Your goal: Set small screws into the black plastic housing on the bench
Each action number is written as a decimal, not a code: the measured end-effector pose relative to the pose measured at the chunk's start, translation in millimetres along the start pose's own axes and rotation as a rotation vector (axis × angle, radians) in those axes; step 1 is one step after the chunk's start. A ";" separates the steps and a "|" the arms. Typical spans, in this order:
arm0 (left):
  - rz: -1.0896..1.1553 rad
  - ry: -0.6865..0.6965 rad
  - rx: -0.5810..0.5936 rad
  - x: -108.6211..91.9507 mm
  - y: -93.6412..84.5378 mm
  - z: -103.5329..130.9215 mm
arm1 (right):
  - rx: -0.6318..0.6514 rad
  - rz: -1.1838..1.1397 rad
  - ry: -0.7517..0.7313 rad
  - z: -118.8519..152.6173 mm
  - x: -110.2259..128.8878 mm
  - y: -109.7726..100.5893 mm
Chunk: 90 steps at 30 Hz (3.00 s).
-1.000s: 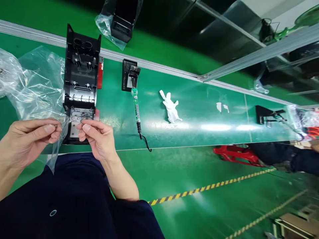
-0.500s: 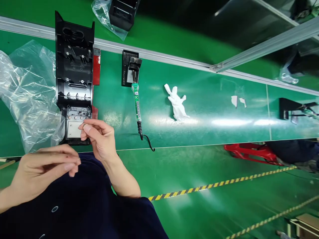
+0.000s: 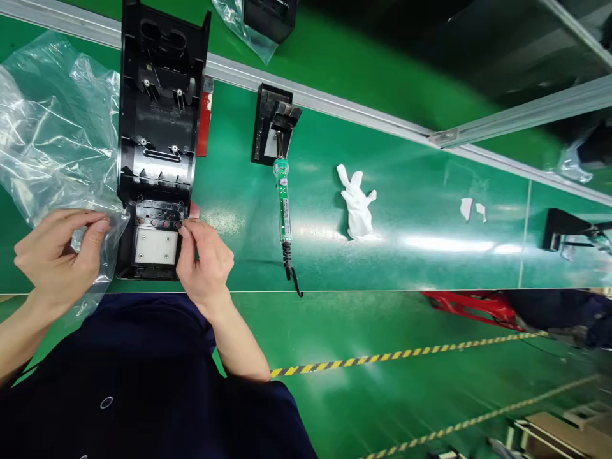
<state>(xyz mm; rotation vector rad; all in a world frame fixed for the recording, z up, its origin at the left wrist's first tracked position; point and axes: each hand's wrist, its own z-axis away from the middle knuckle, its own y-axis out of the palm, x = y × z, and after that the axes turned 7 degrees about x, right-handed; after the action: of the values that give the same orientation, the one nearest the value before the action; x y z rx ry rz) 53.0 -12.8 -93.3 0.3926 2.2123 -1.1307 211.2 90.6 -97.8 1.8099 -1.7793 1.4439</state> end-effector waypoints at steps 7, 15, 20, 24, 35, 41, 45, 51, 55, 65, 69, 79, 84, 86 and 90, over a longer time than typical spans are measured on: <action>0.006 0.131 0.022 0.7 17.1 0.3 | 0.142 0.462 -0.158 -25.1 -8.8 6.6; 0.030 0.184 -0.001 8.6 16.1 -1.3 | 0.340 0.664 -0.045 -32.7 -11.9 14.4; -0.009 0.215 0.001 9.6 15.1 -4.1 | 0.297 0.633 -0.089 -31.3 -17.7 17.2; -0.014 0.206 0.005 9.2 14.8 -5.9 | 0.299 0.585 -0.077 -30.6 -14.5 13.8; 0.047 0.133 -0.037 2.6 12.6 -3.8 | 0.216 0.489 -0.083 -22.8 4.7 -0.4; 0.316 -0.097 -0.187 -13.5 8.8 -8.5 | 0.236 0.632 -0.048 -25.7 3.2 4.3; 0.322 -0.048 -0.237 -16.3 8.0 -10.6 | 0.354 0.740 -0.013 -25.5 3.8 6.2; 0.316 -0.069 -0.213 -18.5 8.9 -8.4 | 0.428 0.807 0.012 -21.5 6.6 6.2; 0.308 -0.091 -0.208 -18.2 7.3 -7.8 | 0.428 0.801 0.010 -20.5 7.4 5.9; 0.383 -0.152 -0.150 -24.7 5.0 -9.0 | 0.389 0.746 -0.001 -18.9 7.9 0.2; 0.666 -0.410 -0.102 -36.5 -3.5 -19.1 | 0.211 0.594 -0.038 -18.7 13.5 -5.1; 0.804 -0.567 -0.035 -34.0 -6.2 -24.1 | 0.008 0.399 -0.083 -10.1 18.9 -5.2; 0.083 0.039 -0.076 -13.4 1.7 -25.3 | -0.025 0.339 -0.061 -0.7 13.8 -4.9; -0.203 0.233 0.012 -5.3 4.8 -31.2 | -0.034 0.331 -0.053 1.6 12.1 -5.1; -0.406 0.306 0.102 -1.4 15.1 -42.2 | -0.042 0.325 -0.033 3.6 11.1 -7.5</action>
<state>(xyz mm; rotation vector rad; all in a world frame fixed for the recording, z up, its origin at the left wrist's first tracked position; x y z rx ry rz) 45.3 30.2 -83.1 0.1674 2.5864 -1.4819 216.9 82.7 -87.9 1.5871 -2.1824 1.4778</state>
